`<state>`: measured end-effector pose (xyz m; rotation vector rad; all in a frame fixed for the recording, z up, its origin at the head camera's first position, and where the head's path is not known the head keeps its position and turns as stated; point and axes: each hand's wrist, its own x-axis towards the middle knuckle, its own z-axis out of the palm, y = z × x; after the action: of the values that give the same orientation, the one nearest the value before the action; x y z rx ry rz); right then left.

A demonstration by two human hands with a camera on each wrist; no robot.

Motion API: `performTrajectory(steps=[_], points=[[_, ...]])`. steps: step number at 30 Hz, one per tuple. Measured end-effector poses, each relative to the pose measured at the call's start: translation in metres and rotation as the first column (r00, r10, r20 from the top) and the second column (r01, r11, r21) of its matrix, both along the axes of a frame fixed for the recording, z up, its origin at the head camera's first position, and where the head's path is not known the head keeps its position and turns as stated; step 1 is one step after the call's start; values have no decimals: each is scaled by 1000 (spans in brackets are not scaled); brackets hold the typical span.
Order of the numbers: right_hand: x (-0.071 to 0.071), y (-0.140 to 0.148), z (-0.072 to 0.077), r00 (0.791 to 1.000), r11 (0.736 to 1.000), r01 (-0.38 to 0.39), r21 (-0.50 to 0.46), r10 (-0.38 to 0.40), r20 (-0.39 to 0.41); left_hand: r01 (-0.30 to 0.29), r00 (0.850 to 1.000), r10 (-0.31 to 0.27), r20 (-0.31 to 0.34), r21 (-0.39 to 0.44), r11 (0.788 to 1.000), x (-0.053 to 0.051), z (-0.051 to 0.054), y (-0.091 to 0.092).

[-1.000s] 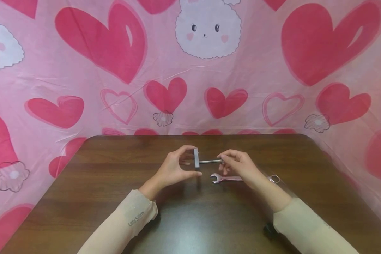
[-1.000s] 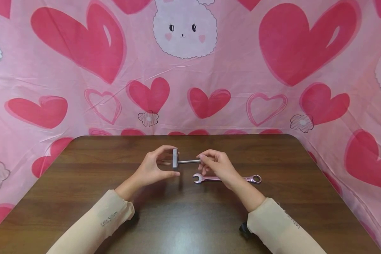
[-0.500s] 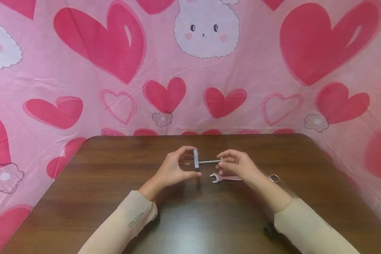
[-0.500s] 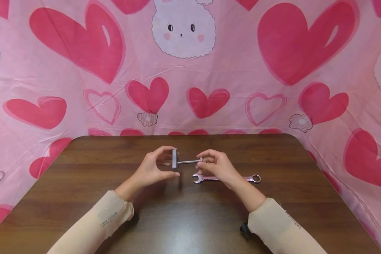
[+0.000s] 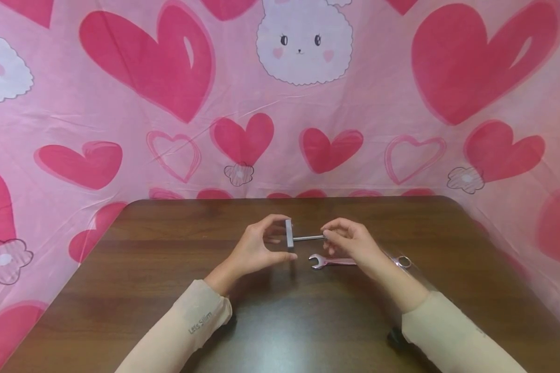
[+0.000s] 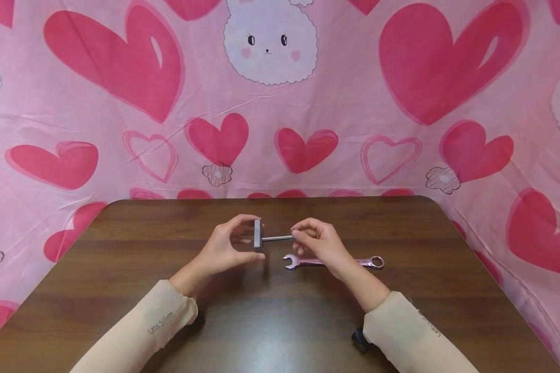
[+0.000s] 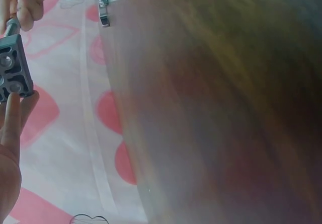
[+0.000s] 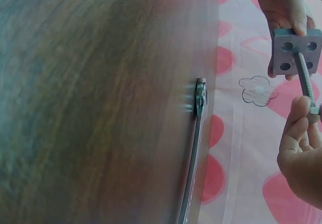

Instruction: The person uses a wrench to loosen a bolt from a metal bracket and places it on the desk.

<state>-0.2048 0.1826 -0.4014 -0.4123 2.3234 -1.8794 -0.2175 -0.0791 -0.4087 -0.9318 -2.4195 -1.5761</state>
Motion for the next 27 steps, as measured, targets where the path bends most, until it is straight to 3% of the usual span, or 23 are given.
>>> performTrajectory(steps=[7, 15, 27], points=[[2, -3, 0, 997, 1000, 1, -30, -3, -77, -5, 1000, 5, 7, 5, 1000, 0, 2, 0], [2, 0, 0, 997, 994, -78, -76, 79, 14, -5, 1000, 5, -4, -5, 1000, 1, 2, -1], [-1, 2, 1, 998, 996, -63, -59, 63, 1, 10, 1000, -9, -13, 13, 1000, -1, 2, 0]])
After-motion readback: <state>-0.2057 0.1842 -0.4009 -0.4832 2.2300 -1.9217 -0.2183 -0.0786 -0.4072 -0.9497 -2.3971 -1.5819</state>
